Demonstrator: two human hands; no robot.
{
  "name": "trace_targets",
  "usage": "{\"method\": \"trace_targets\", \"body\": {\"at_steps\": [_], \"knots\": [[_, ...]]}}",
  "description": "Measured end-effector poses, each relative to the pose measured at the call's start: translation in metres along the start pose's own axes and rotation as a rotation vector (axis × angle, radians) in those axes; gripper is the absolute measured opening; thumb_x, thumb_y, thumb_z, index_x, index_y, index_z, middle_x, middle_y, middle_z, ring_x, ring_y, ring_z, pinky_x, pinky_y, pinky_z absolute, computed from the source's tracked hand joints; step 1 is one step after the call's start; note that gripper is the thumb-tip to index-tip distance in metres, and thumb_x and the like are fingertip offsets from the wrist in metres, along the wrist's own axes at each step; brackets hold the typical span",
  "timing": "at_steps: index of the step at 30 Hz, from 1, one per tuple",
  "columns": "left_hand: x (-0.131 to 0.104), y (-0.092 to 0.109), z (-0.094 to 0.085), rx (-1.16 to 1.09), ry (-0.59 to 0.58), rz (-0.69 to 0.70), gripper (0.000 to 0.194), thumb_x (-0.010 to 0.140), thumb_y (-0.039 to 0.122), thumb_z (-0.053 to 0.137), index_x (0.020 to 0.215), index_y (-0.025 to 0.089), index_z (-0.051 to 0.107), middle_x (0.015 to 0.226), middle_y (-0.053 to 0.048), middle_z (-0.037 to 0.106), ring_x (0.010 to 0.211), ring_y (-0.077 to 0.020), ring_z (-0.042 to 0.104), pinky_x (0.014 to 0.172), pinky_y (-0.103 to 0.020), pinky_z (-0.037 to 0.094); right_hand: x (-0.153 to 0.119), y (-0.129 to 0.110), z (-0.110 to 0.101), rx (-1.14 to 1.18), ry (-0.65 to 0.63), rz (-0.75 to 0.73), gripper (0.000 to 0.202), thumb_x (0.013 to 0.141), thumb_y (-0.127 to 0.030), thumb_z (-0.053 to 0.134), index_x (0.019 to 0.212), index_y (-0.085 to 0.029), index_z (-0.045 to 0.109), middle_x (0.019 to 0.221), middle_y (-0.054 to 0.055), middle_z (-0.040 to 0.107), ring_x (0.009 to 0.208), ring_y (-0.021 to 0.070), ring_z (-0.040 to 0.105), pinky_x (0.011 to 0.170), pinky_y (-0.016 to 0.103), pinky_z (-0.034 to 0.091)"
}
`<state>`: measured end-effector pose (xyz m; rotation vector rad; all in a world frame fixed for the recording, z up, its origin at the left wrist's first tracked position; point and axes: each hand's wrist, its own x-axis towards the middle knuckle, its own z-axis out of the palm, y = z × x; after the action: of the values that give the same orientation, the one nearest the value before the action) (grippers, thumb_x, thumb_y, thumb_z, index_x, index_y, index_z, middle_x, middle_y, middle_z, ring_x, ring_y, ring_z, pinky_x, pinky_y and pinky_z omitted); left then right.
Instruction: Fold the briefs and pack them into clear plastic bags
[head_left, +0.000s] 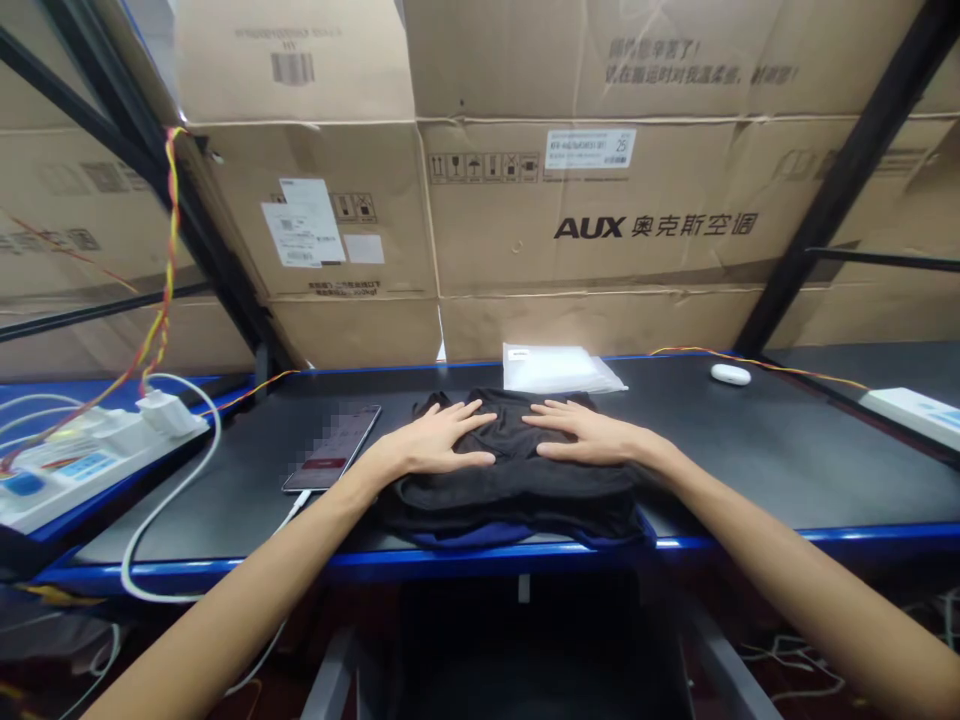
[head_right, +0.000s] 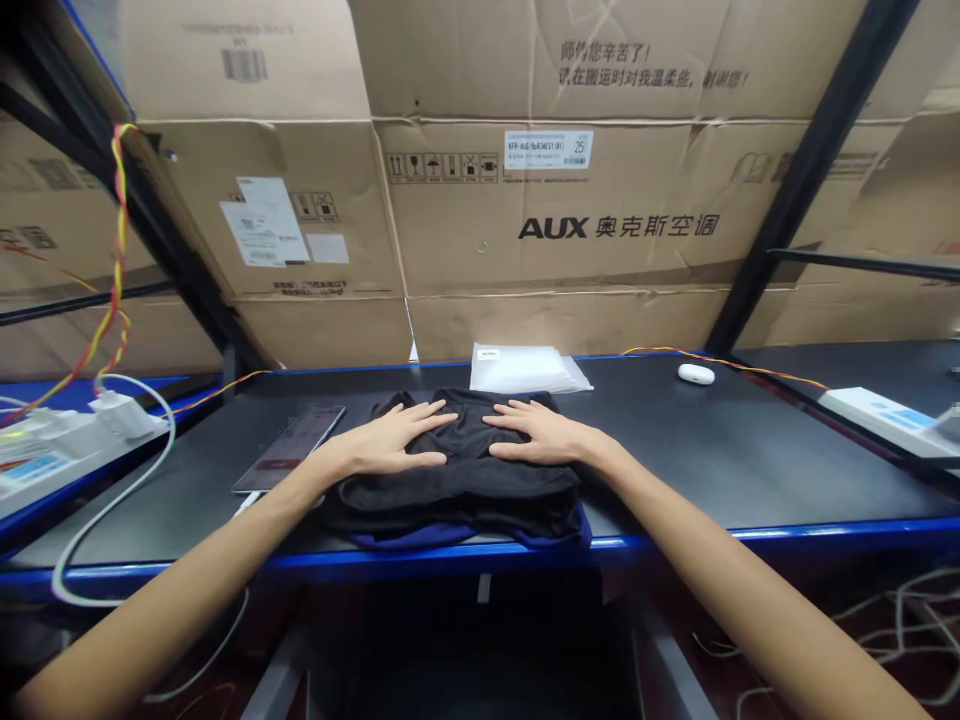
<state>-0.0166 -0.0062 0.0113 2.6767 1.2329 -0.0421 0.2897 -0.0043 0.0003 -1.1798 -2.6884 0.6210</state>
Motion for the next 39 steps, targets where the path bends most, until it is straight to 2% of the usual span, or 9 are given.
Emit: {"method": "trace_targets", "body": {"at_steps": [8,14,22,39], "knots": [[0.0013,-0.0004,0.0010,0.015,0.005,0.002,0.080,0.088,0.078,0.039,0.156,0.039,0.022,0.165,-0.004,0.012,0.152,-0.0327,0.014,0.120,-0.061,0.010,0.0003,-0.0003,0.0000,0.000,0.004,0.001,0.076,0.089,-0.075,0.044,0.152,-0.034,0.037,0.163,0.000,0.025,0.152,0.0301,0.014,0.124,0.053,0.009],[0.0008,0.0005,0.0005,-0.003,0.007,0.009,0.082,0.087,0.079,0.039,0.156,0.038,0.023,0.165,-0.007,0.012,0.152,-0.0329,0.015,0.120,-0.062,0.009,0.0002,-0.0019,-0.0007,-0.013,-0.005,-0.004,0.080,0.089,-0.077,0.042,0.153,-0.029,0.038,0.163,0.003,0.025,0.152,0.0302,0.014,0.124,0.051,0.010],[0.0009,-0.0005,0.0007,-0.003,0.009,0.007,0.080,0.088,0.078,0.041,0.155,0.038,0.024,0.165,-0.007,0.012,0.152,-0.0330,0.015,0.121,-0.060,0.008,0.0002,0.0004,0.0001,0.002,0.002,-0.006,0.077,0.088,-0.076,0.044,0.152,-0.034,0.038,0.163,0.000,0.025,0.152,0.0286,0.013,0.124,0.052,0.010],[0.0004,-0.0013,0.0009,-0.017,0.011,0.013,0.080,0.088,0.078,0.040,0.155,0.038,0.025,0.165,-0.006,0.013,0.152,-0.0318,0.016,0.121,-0.060,0.008,-0.0012,-0.0033,-0.0017,-0.008,-0.011,0.012,0.079,0.088,-0.077,0.043,0.153,-0.031,0.037,0.163,0.002,0.024,0.152,0.0297,0.013,0.124,0.052,0.012]]}}
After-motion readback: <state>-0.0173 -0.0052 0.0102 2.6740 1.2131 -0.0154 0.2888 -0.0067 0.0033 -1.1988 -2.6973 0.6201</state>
